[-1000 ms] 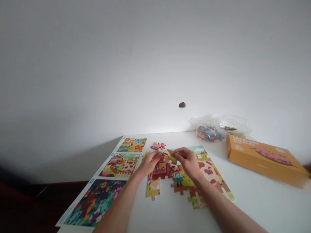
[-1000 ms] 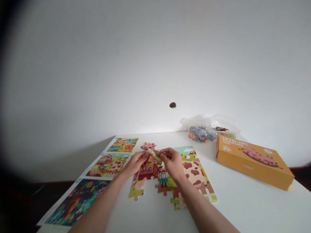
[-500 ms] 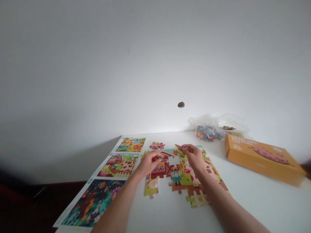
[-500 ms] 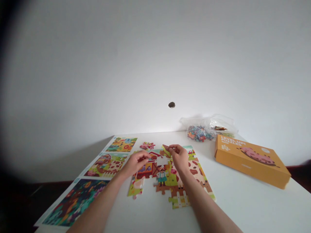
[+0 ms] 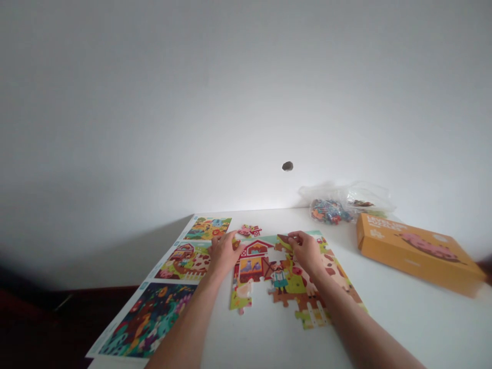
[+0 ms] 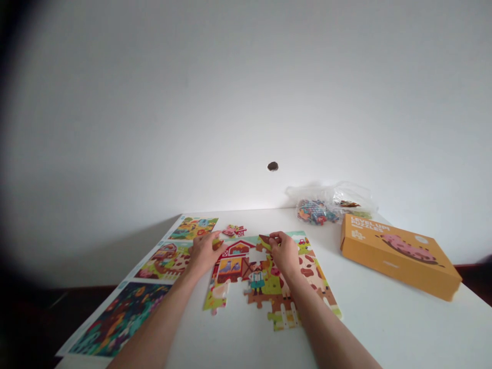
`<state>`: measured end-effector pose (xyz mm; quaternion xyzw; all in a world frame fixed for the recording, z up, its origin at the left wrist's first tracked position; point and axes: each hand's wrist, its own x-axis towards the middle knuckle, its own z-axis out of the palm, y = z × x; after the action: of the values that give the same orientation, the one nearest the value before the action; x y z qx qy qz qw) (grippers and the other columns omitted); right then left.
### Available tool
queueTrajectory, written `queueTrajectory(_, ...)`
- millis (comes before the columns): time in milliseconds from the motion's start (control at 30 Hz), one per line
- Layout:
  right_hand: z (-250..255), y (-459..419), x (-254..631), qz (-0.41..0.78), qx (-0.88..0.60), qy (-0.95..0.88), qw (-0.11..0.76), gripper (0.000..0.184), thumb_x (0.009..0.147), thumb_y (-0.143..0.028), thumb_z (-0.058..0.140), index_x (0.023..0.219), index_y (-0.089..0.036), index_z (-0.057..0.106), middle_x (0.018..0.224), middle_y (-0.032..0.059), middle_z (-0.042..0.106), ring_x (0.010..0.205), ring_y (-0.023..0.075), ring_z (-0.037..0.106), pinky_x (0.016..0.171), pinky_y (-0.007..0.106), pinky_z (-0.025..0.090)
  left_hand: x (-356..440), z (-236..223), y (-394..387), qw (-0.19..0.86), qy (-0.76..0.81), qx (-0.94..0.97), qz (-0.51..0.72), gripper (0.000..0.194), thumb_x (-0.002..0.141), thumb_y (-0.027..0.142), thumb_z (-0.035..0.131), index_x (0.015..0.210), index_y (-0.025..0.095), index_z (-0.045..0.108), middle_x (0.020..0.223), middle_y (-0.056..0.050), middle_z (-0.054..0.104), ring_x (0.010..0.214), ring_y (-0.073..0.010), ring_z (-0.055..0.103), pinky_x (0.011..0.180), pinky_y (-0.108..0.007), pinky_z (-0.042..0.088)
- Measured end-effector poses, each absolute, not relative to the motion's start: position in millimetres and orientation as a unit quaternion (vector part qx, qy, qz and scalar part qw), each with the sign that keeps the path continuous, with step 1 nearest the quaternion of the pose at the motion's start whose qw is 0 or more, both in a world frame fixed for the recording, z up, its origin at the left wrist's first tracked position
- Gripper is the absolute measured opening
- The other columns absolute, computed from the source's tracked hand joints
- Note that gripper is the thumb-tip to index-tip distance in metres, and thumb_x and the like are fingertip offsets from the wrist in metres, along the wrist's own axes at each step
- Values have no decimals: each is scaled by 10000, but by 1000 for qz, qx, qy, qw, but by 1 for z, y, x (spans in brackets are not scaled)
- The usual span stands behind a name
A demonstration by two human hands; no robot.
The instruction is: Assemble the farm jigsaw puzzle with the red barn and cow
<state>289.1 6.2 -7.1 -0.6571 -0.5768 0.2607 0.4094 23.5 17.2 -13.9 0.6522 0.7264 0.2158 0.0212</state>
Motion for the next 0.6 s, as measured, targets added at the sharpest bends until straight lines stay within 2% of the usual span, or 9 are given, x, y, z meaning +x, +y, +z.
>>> queueTrajectory(233, -10, 11, 295, 249, -658, -550, 450, 270, 821, -280, 536, 972, -189, 740, 839, 68, 745, 794, 234, 672, 712, 309, 446, 18, -18, 23, 37, 708, 657, 255, 447, 803, 310, 698, 1237, 245, 611, 1153, -73, 710, 1075, -300, 603, 920, -443, 439)
queueTrajectory(433, -11, 12, 295, 292, -621, -538, 489, 324, 822, -365, 534, 999, -162, 715, 876, 88, 763, 816, 243, 705, 723, 318, 499, 19, -21, 23, 53, 626, 723, 289, 467, 814, 131, 608, 1261, 267, 602, 1109, -34, 687, 1001, -196, 635, 914, -316, 481)
queueTrajectory(500, -12, 12, 294, 313, -605, -536, 499, 340, 821, -388, 540, 1008, -155, 704, 870, 90, 767, 822, 243, 716, 713, 313, 516, 21, -18, 21, 39, 608, 737, 293, 475, 808, 115, 593, 1253, 279, 618, 1114, -40, 676, 1029, -206, 620, 937, -328, 477)
queueTrajectory(600, -15, 12, 293, 341, -577, -532, 518, 350, 812, -408, 570, 1016, -151, 693, 874, 92, 770, 850, 247, 724, 730, 314, 529, 22, -15, 17, -21, 660, 699, 274, 407, 793, 218, 646, 1194, 285, 672, 1155, -84, 663, 1127, -313, 546, 967, -457, 441)
